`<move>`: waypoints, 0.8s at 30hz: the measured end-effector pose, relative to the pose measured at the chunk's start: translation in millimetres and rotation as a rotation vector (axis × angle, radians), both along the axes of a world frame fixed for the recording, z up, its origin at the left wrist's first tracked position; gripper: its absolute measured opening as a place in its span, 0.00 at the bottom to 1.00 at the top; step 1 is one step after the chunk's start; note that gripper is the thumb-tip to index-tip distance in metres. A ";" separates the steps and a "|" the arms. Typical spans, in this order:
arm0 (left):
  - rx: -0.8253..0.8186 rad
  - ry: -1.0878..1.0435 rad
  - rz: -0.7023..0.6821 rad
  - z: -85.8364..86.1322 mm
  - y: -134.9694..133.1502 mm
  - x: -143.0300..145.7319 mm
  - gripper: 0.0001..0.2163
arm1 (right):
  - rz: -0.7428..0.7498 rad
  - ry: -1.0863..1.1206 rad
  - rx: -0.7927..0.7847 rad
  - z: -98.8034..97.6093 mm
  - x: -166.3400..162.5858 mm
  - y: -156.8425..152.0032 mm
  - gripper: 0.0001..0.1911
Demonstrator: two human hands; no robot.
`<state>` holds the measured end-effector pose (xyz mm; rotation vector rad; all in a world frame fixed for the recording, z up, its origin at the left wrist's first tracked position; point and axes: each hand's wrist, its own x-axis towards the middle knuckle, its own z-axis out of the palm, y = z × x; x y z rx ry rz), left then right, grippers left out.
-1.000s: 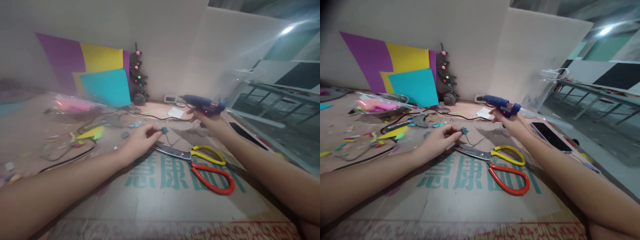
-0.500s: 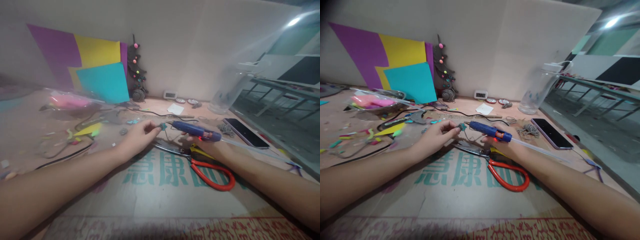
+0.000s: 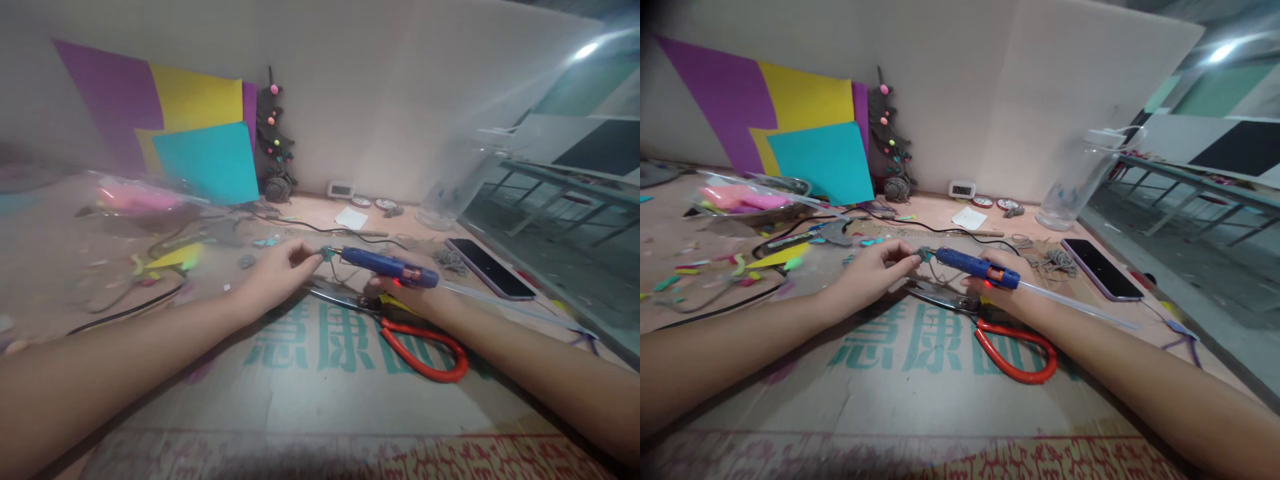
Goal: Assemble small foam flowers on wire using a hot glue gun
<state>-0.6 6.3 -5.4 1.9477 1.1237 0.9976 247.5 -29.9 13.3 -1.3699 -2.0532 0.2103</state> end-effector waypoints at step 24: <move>0.033 0.040 -0.001 1.1 -1.7 -0.6 0.10 | 0.009 -0.053 0.089 -5.5 3.3 0.6 0.13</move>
